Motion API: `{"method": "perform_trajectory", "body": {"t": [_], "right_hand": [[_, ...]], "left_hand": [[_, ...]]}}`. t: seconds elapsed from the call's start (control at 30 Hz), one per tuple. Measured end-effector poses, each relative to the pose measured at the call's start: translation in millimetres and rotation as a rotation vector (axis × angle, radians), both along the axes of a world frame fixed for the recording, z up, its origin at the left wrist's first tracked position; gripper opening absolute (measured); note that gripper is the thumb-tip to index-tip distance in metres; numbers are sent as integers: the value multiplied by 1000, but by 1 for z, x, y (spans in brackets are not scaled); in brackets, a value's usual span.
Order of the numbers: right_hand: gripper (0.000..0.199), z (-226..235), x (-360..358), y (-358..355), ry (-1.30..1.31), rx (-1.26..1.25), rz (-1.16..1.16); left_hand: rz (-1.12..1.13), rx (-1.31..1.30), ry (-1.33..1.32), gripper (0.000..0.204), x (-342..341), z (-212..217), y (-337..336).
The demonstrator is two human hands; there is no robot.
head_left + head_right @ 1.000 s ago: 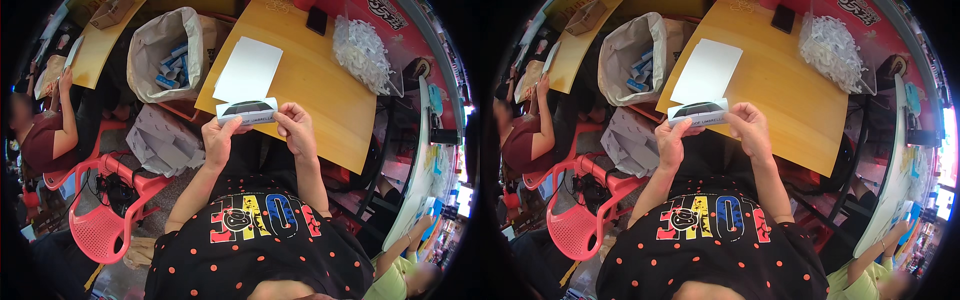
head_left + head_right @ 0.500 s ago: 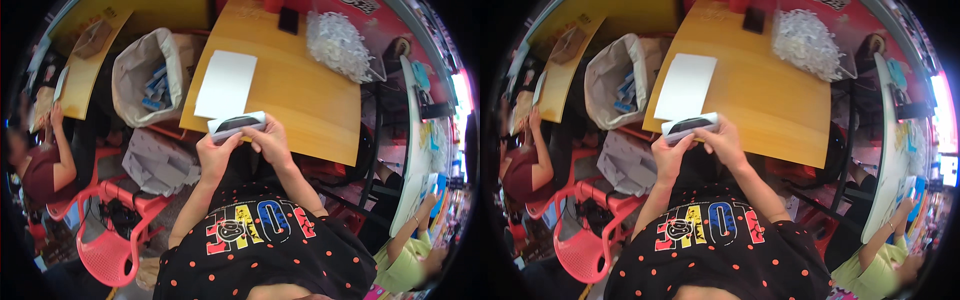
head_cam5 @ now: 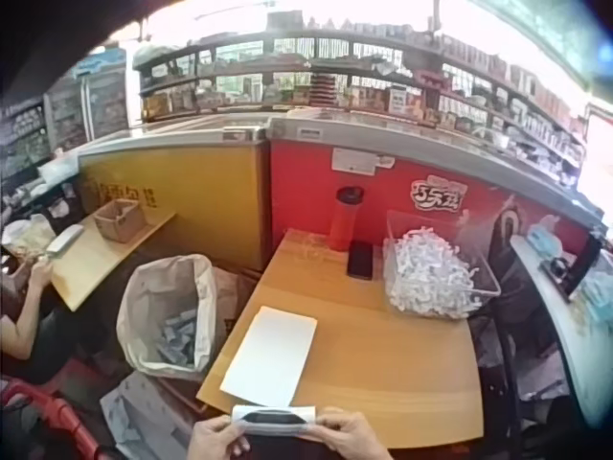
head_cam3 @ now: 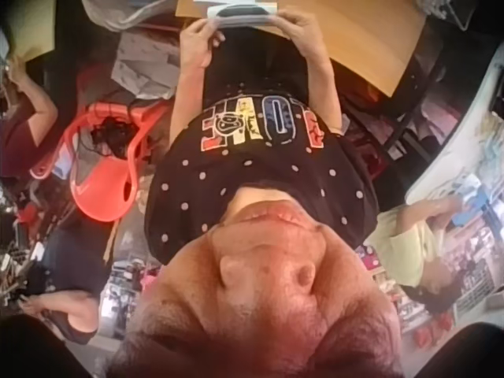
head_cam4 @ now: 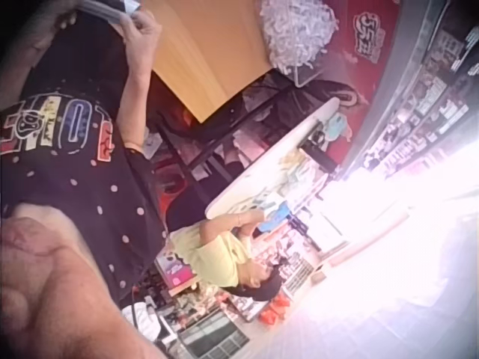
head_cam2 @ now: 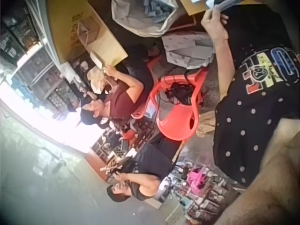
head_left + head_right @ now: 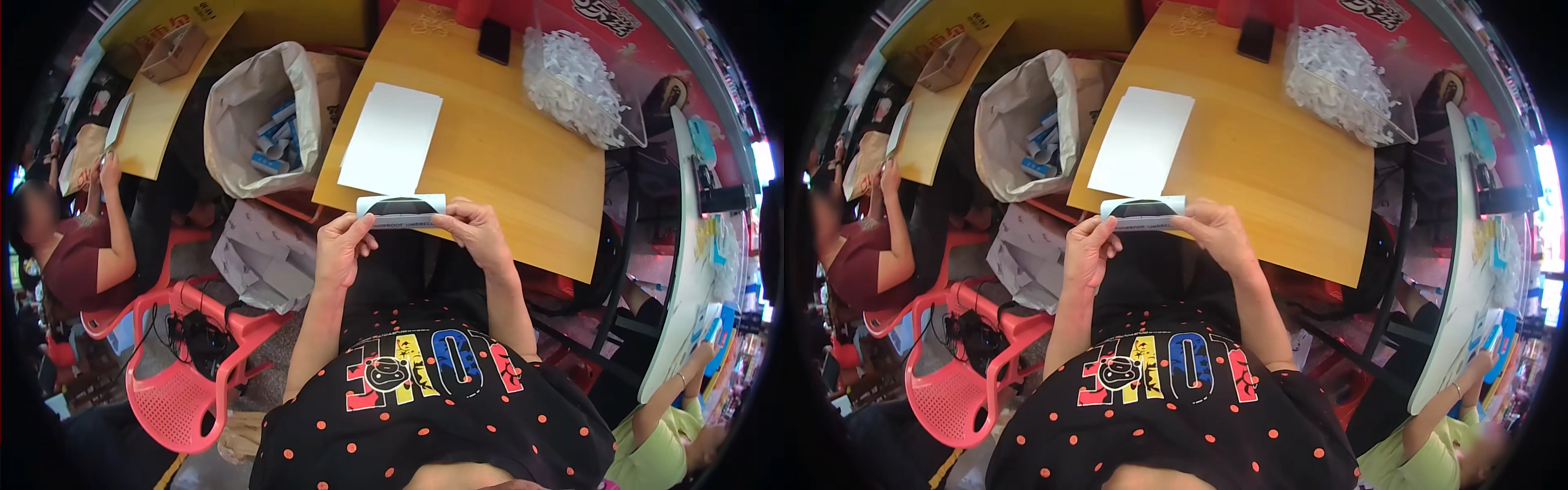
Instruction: Inspecting and organizing small paper items or cards, possibly for packaging.
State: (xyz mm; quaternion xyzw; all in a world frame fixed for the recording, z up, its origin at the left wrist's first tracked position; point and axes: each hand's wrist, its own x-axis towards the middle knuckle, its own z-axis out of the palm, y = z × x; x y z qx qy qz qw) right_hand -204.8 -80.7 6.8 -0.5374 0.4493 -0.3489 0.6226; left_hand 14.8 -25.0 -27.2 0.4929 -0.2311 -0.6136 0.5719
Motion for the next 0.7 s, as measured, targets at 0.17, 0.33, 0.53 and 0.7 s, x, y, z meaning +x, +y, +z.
{"method": "perform_trajectory", "body": {"t": [0.17, 0.33, 0.53, 0.7], "right_hand": [[11, -12, -5, 0, -152, 61, 13], [15, -14, -5, -2, -268, 196, 17], [22, -8, 2, -6, -198, 68, -63], [24, 5, 17, -22, 252, -347, -109]], "left_hand": [[-86, -15, -43, 14, 10, 6, 8], [-162, 1, 85, 18, 15, 14, 12], [-27, -43, 35, 19, 36, 17, 15], [423, -247, 286, 29, 87, 43, -13]]}}
